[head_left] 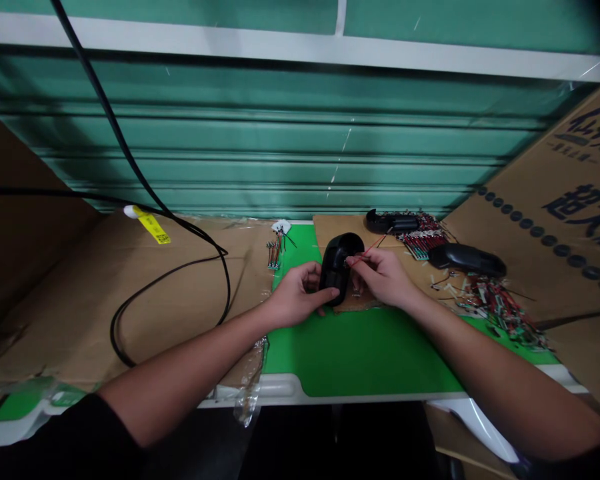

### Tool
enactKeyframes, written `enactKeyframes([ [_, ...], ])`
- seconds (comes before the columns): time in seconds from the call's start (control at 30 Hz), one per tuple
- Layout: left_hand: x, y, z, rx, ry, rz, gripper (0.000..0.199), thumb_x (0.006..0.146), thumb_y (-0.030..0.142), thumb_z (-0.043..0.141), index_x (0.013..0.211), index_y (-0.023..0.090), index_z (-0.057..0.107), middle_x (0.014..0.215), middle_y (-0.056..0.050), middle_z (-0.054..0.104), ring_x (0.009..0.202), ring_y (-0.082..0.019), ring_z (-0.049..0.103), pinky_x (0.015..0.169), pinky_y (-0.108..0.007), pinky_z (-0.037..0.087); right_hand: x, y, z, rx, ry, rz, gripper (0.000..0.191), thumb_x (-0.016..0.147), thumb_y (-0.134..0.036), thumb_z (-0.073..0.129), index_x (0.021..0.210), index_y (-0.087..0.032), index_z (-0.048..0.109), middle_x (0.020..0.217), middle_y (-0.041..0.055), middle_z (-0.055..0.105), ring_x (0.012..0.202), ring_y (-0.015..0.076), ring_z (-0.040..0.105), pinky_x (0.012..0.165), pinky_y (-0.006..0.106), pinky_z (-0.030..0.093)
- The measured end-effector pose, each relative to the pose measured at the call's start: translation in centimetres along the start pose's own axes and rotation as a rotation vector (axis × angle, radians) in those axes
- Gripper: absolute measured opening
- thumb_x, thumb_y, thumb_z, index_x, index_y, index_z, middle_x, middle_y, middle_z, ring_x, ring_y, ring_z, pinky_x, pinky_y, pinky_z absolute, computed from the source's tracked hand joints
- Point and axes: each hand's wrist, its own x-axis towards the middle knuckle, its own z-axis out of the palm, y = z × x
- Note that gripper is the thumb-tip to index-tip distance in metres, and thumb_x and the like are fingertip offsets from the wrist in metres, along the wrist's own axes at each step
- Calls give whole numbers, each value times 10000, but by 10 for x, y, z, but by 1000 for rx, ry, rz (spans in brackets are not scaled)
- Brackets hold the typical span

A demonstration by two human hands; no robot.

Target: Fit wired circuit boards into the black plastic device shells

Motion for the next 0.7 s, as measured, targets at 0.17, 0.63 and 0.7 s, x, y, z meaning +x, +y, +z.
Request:
enactKeyframes([
  [0.17,-1,1,-1,-2,0,-9,496,755,453,962,962,176,607,874,-62,752,701,-172,716,516,-257,597,-1,-1,1,-14,0,13,490,908,-680,776,810,-225,622,538,-9,644,457,153,584,462,271,445],
  [0.63,2,5,0,-152,17,-45,640,733,457,995,1175,181,623,942,-63,803,742,-233,789,602,-337,663,-6,1,7,-47,-60,11,460,963,-656,696,850,-215,634,578,-5,639,486,146,563,464,258,404],
  [0.7,2,4,1,-148,7,-26,626,719,416,1003,1184,166,666,964,-70,816,779,-222,794,680,-338,671,-6,2,8,-57,-74,16,434,976,-634,688,879,-212,652,580,-6,640,488,151,563,465,260,405],
])
